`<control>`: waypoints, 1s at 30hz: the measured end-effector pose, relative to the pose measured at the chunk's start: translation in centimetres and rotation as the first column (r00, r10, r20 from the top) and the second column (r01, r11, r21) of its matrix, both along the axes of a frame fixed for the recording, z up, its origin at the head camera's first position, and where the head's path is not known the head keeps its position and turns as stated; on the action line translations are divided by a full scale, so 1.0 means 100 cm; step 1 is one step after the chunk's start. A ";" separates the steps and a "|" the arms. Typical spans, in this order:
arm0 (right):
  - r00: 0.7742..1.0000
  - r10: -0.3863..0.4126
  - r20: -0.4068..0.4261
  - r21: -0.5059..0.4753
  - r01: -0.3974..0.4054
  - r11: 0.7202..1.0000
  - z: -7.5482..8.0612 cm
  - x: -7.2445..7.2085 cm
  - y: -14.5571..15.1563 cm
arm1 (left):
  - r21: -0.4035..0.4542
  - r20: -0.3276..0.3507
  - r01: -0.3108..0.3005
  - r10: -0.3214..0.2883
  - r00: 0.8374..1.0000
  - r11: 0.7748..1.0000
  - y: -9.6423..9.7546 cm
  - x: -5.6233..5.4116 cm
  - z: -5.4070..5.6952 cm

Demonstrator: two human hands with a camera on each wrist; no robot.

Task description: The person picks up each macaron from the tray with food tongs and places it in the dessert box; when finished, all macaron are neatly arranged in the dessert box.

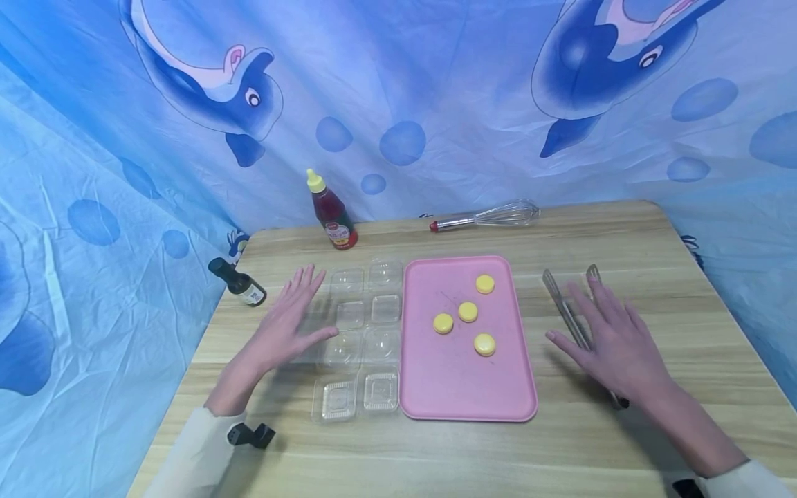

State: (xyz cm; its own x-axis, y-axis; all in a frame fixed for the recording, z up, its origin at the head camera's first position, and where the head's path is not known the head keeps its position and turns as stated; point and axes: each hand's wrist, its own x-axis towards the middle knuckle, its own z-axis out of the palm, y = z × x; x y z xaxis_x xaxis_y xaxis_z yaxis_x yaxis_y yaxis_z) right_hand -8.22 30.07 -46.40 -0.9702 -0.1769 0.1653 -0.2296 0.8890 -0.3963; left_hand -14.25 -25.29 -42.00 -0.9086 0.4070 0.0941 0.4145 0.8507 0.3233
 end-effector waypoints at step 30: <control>0.951 -0.298 0.084 -0.243 0.310 0.919 -0.030 0.008 0.003 | 0.180 0.085 0.210 -0.228 0.970 0.961 0.051 -0.046 -0.037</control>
State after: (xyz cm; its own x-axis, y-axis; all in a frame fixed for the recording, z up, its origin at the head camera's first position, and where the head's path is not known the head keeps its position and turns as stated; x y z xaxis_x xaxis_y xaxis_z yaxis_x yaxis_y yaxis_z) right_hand -7.41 30.35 -49.35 -0.9782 0.1690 0.1209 0.0591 0.7838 -0.6182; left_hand -18.81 -20.23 -45.70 -0.8074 0.5834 0.0882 0.5410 0.6724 0.5051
